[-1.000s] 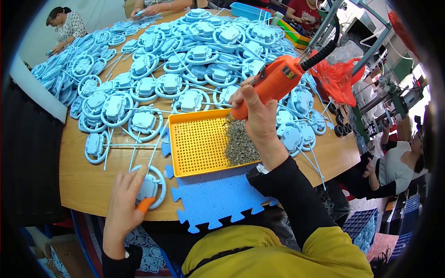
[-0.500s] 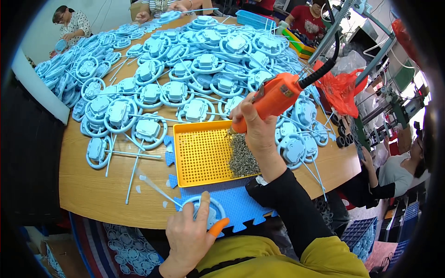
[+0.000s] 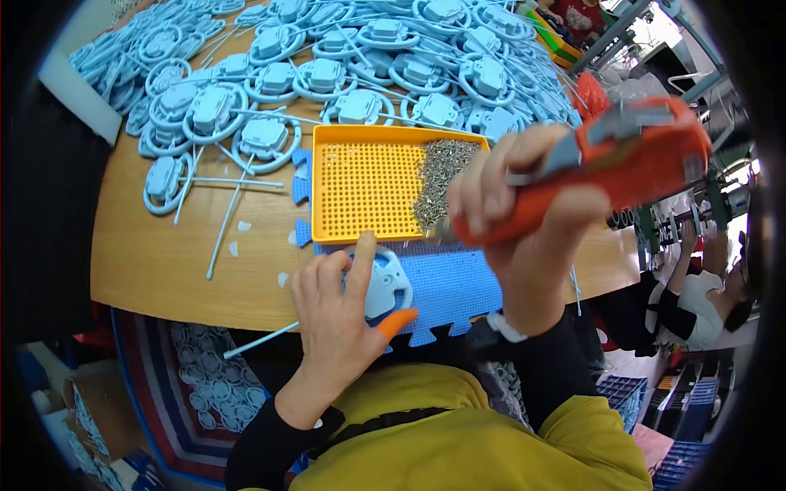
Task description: Manually assemble plastic components using small screws and an electric screwdriver.
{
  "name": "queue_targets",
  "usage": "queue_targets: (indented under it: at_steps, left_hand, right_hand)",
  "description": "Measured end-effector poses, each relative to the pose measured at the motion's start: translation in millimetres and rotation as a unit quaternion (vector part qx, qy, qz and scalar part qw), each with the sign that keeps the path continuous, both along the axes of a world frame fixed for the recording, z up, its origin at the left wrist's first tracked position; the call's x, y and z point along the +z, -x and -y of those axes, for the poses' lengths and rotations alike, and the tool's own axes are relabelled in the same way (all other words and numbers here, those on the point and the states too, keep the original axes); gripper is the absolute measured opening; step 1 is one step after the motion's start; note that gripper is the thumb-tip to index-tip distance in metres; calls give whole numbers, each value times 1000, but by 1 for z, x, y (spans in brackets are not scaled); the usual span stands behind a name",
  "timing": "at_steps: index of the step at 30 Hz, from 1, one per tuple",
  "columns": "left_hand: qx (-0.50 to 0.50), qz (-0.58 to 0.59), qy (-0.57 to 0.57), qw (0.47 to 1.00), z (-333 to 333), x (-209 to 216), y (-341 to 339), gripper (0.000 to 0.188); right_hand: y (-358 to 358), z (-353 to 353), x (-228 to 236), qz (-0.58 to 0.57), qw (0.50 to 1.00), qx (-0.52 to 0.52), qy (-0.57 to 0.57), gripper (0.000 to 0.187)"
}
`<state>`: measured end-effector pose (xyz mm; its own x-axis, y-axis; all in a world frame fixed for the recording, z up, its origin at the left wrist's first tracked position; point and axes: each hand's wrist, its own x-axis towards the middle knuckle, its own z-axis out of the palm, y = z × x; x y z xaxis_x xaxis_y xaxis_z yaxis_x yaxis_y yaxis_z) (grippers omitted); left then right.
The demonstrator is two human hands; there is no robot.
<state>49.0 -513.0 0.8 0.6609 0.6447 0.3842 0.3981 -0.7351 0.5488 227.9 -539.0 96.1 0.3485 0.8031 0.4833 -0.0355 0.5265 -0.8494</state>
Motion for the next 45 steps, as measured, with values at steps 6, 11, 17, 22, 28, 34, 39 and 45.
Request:
queue_targets:
  at_steps: [6,11,17,22,28,34,39,45]
  left_hand:
    - [32,15,-3,999,0,-10,-4,100]
    - [25,15,7,1000,2,-7,-4,103]
    - [-21,68,17,997,-10,-8,0,93]
    - [-47,28,-13,998,-9,-4,-1,86]
    - [-19,-146,18,989,-7,33,78,85]
    - [44,-190,-88,977,-113,39,90,84]
    - [226,-170,-208,936,-252,24,26,78]
    - [244,-171,-95,950,-286,20,5,81]
  right_hand:
    - [28,17,-21,-3,997,33,63,65]
    - [32,15,-29,5,998,6,61,58]
    - [35,12,-33,38,996,57,49,54]
    - [37,6,-38,-72,991,105,34,51]
    - [9,4,-24,-78,991,105,-9,52]
    - [-35,-30,-24,-121,993,1,-13,21]
    - [-41,-72,-39,-101,991,-88,-25,29]
    - [-52,-88,-45,-81,990,-108,-29,39]
